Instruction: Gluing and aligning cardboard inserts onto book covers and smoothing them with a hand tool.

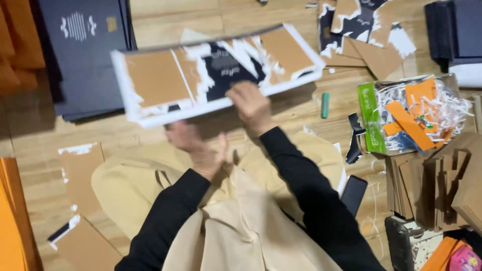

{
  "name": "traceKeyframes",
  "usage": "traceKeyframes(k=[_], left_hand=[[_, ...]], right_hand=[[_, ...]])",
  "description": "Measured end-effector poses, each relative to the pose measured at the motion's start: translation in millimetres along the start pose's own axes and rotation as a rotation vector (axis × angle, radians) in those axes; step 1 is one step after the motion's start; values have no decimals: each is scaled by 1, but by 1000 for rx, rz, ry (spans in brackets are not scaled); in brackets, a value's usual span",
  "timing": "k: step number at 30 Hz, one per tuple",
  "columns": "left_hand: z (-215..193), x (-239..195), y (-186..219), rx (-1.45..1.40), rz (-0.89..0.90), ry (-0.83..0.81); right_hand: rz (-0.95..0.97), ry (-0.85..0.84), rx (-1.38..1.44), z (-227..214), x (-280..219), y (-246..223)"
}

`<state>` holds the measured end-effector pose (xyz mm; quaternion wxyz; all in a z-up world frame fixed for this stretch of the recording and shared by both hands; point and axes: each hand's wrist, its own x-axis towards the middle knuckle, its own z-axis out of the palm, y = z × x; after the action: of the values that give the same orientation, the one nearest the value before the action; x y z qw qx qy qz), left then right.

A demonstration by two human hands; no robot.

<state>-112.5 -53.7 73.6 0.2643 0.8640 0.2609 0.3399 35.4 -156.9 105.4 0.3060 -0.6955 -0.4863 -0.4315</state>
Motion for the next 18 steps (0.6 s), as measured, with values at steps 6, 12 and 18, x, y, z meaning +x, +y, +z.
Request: traceKeyframes(k=[6,12,18], left_hand=[[45,-10,-20,285,300,-618],[100,-33,-70,399,523,-505],[115,-36,-84,386,622,-627]], right_hand=[[51,-524,-131,28,-120,-44],[94,-601,-174,18,-135,-30],[145,-668,-194,6,-138,-5]])
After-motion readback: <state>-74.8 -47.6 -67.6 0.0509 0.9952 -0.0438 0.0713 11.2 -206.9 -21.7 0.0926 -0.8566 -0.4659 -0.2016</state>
